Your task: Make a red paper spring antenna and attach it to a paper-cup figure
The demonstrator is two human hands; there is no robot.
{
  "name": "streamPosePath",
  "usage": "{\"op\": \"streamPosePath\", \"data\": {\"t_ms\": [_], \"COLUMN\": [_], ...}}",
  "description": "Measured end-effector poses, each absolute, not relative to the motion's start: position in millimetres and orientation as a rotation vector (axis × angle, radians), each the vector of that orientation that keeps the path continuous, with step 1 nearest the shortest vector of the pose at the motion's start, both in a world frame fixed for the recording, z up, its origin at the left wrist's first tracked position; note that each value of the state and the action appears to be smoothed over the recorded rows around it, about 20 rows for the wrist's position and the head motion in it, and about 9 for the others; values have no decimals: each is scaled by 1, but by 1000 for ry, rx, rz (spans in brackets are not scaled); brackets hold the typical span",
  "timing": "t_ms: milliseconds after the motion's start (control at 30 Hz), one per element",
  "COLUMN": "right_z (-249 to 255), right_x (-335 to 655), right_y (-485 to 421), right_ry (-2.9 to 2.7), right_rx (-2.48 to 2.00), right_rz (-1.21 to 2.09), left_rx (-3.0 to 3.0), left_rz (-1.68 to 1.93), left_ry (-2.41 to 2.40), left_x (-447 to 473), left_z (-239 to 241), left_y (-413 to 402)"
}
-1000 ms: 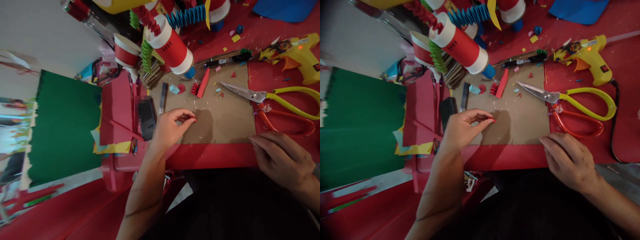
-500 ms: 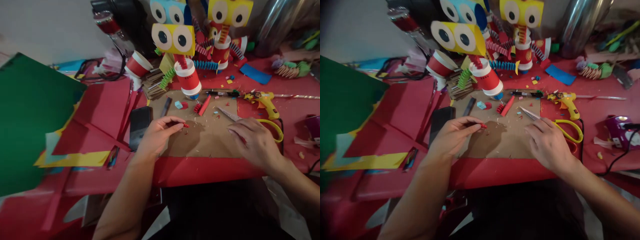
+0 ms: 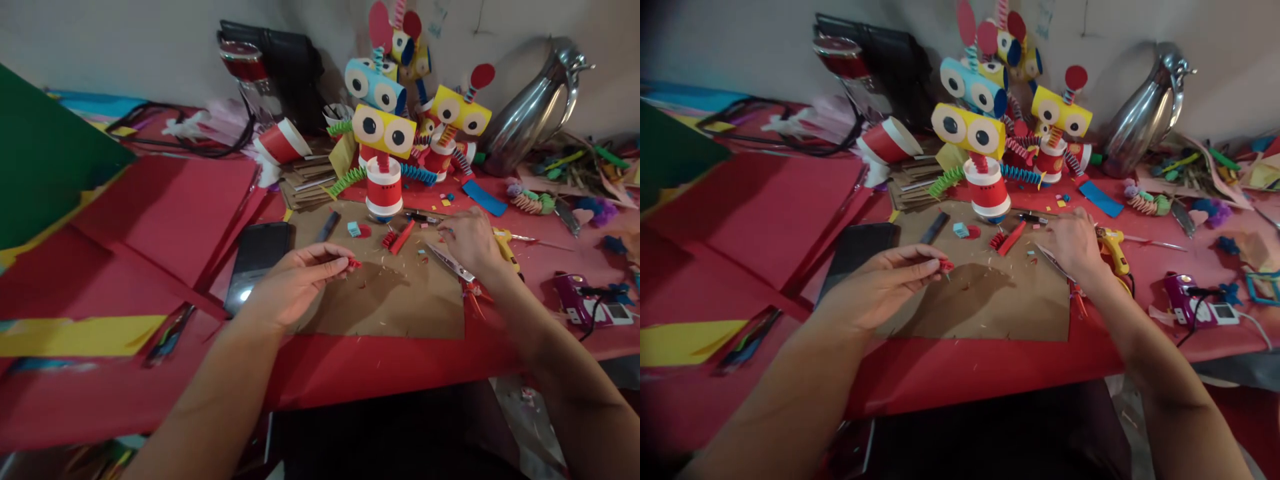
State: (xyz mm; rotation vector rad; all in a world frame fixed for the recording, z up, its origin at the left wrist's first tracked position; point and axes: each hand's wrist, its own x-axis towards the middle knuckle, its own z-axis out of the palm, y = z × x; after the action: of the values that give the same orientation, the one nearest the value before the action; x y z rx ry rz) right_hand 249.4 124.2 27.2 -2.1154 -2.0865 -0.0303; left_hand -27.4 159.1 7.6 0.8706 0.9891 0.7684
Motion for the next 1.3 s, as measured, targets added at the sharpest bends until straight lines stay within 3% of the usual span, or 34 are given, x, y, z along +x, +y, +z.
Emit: {"op": "streamPosePath", "data": {"t_ms": [133,300,600,1100,1200,1300], "right_z": [34,52,37,23,30,35], "right_x": [254,251,232,228,220,203], "right_y": [152,172,155,160,148,127], "right_ry": [-1990,-2104,-2293,-2349,-2190,-2059], "right_rx": [-2246,-2420,-2236,-2268,-2116,-1725], "right_rz": [-172,-92,-328,-357,-153,331], "left_rx": [910,929,822,939,928,925], "left_rz": [755,751,737,715,725,672], "left_ry": [968,973,967,967,958,912], "left_x": [-29,-25,-23,-24,-23,-23], "left_z": [5,2,1,-5,-4,-1], "left_y": [161,160,161,161,160,158]}}
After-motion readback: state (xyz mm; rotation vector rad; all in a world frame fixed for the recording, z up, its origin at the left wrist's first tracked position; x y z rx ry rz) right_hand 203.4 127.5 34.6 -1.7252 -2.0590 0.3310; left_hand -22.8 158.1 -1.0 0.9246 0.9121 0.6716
